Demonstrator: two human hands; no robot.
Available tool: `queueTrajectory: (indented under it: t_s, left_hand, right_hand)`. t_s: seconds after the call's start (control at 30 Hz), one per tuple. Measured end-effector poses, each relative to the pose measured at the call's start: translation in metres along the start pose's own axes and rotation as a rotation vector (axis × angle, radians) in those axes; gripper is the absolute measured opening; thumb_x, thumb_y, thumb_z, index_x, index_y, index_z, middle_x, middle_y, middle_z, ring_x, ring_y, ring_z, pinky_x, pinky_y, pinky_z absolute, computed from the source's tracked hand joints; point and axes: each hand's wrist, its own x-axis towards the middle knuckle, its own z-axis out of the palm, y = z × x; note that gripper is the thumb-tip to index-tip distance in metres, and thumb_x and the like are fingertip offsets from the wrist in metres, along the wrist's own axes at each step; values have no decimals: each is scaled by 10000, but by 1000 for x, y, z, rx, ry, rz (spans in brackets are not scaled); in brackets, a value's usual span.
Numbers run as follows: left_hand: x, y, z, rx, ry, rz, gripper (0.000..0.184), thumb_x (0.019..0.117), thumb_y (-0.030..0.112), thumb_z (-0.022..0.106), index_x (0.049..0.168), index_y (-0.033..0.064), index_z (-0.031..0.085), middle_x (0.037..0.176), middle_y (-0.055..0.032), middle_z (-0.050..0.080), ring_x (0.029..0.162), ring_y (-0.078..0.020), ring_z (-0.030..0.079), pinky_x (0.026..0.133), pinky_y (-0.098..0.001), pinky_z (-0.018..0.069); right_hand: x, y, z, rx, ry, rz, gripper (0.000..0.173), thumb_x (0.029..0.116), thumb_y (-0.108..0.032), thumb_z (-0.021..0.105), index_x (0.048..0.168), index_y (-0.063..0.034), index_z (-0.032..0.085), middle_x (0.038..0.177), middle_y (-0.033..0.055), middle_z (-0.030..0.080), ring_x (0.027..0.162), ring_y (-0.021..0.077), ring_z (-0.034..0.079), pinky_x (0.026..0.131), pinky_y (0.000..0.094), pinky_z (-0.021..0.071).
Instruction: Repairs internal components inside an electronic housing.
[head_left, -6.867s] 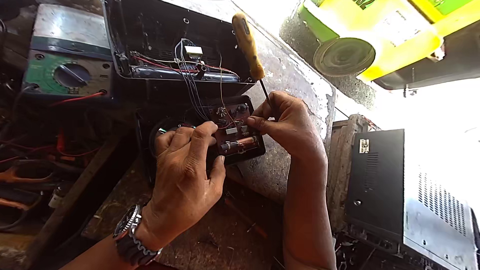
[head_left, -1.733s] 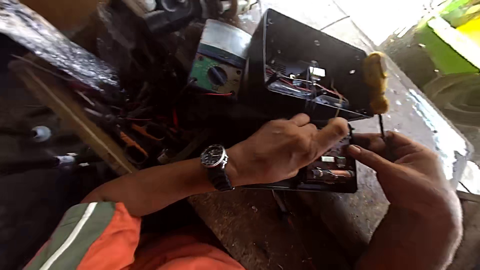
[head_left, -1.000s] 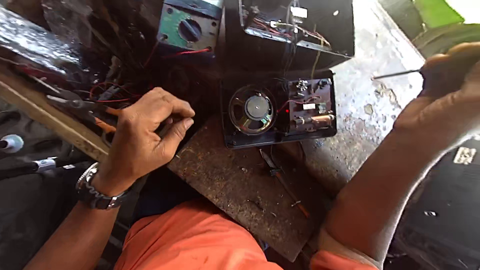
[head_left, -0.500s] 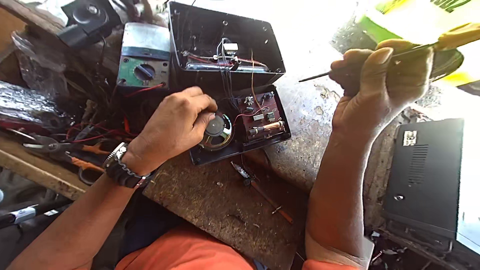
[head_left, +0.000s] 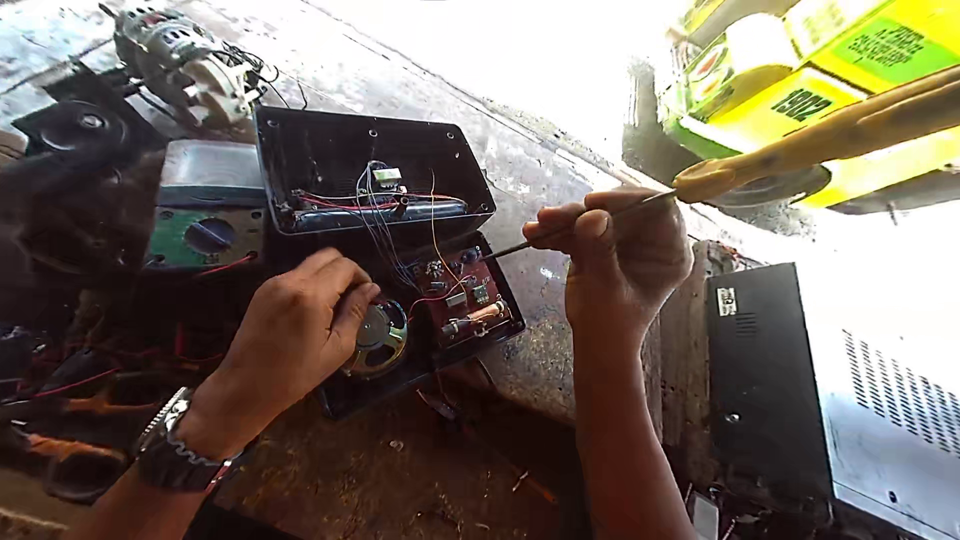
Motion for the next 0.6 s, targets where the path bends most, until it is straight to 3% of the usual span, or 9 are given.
queueTrajectory:
  t_s: [0.1, 0.23, 0.43, 0.6]
  left_hand:
    - [10, 6, -3, -55, 22, 125, 293, 1049, 303, 522, 988, 88, 711, 937, -16, 619, 799, -92, 609, 682, -251, 527]
    - [32, 9, 1, -124, -25, 245, 280, 1055, 294, 533, 977, 85, 703, 907, -11, 594, 789, -97, 590, 674, -241, 512]
    - [49, 11, 2, -139, -33, 264, 257, 1048, 275, 543, 969, 87, 698, 884, 3, 575, 760, -86, 575, 642, -230, 488]
    - [46, 9, 3, -122, -10, 257, 256, 1059, 270, 530, 1004, 80, 692, 913, -4, 583, 764, -83, 578, 624, -231, 482]
  right_hand:
    - [0, -2, 7, -14, 1, -26, 168, 1001, -86, 662, 1148, -53, 587, 1006, 136, 757, 887, 328, 774, 811, 472, 674]
    - [9, -8, 31, -19, -42, -65, 150, 995, -55, 661, 1129, -37, 596, 1000, 119, 756, 895, 309, 775, 827, 467, 674]
    - [29, -10, 52, -18, -180, 19, 174, 953, 70, 653, 1114, 98, 592, 946, 165, 735, 842, 273, 770, 768, 418, 683]
    - [36, -7, 52, 29, -214, 87, 155, 990, 56, 598, 1129, 121, 576, 932, 183, 729, 825, 279, 766, 744, 419, 683]
